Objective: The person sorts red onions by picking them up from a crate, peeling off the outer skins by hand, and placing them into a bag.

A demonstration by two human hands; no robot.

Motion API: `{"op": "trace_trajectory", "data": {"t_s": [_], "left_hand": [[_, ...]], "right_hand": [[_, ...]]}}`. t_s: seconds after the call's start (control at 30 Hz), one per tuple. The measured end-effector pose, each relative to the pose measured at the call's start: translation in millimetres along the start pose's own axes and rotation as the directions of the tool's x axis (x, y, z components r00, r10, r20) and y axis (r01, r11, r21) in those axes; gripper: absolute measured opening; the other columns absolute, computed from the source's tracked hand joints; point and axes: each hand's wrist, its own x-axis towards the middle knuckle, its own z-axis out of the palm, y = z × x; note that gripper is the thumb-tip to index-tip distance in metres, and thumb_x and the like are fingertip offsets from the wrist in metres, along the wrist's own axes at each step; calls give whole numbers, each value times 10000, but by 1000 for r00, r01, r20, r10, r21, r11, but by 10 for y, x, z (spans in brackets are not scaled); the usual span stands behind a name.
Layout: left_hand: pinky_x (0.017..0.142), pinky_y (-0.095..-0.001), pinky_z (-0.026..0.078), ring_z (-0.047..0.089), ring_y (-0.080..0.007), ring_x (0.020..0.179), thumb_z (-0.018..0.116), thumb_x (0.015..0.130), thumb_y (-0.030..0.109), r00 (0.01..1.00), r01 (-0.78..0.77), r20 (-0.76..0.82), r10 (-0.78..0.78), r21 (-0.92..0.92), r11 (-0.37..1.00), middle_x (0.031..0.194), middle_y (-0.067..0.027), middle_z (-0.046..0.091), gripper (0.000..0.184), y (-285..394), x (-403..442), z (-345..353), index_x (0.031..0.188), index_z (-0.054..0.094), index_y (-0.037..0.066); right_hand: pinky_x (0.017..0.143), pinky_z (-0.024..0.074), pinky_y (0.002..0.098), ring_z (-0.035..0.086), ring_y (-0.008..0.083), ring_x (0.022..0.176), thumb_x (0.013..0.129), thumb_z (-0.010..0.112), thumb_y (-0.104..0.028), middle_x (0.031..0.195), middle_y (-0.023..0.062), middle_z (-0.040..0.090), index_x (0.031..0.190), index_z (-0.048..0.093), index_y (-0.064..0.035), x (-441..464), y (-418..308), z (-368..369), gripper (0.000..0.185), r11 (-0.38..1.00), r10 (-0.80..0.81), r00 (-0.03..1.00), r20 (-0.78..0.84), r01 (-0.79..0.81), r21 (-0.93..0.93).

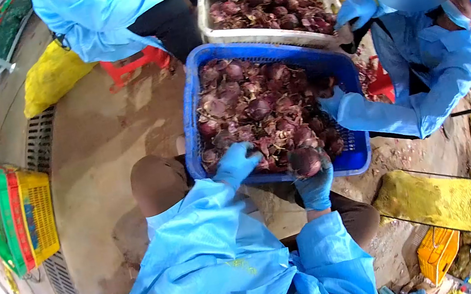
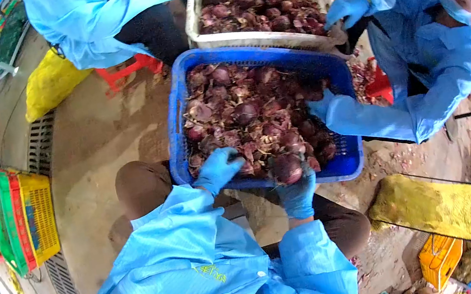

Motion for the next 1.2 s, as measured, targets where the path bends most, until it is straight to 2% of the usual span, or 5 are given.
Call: {"op": "trace_trajectory", "data": {"t_s": [0.23, 0.33, 0.53, 0.7, 1.2], "left_hand": [[622, -359, 491, 645, -287, 740, 682, 673, 362, 909, -81, 382, -169, 558, 826, 832, -136, 649, 355, 250, 272, 271, 914, 670, 102], [652, -375, 497, 652, -272, 781, 697, 645, 384, 907, 321, -145, -396, 848, 422, 852, -152, 652, 362, 104, 400, 753, 871, 672, 103], [802, -392, 474, 608, -243, 894, 785, 576, 363, 968, 203, 170, -182, -119, 972, 965, -160, 609, 733, 47, 78, 34, 1158, 466, 52], [928, -294, 423, 495, -182, 1098, 697, 780, 100, 985, 138, 166, 48, -920, 366, 1232, -66, 483, 546, 117, -186, -364, 1251, 420, 96], [884, -272, 477, 539, -168, 1063, 300, 995, 320, 951, 103, 243, 190, -830, 548, 1250, -105, 502, 422, 1040, -440, -1046, 1299, 405, 47]], "right_hand": [[867, 497, 384, 541, 224, 1074, 834, 593, -117, 1227, 126, 514, 1218, 465, -13, -137, 42, -65, 418, 232, -338, 814, 473, 559, -796], [937, 462, 404, 516, 237, 1096, 836, 608, -187, 1298, 123, 449, 1384, 292, -106, -338, 18, 286, 638, 965, -178, 921, 346, 233, -124], [975, 399, 382, 489, 252, 1128, 669, 650, -261, 1245, 108, 488, 1334, 392, -83, -601, -23, 351, 735, 877, -264, 935, 237, 335, -345], [846, 477, 478, 549, 280, 1050, 815, 557, -350, 1142, 82, 567, 1130, 558, -130, -496, 83, 3, 384, 952, -258, 953, 160, 278, -125], [821, 501, 356, 586, 213, 933, 816, 595, -187, 1043, 101, 591, 1208, 467, -26, -236, 584, 150, 443, 993, 114, 880, 461, -100, -56]]}}
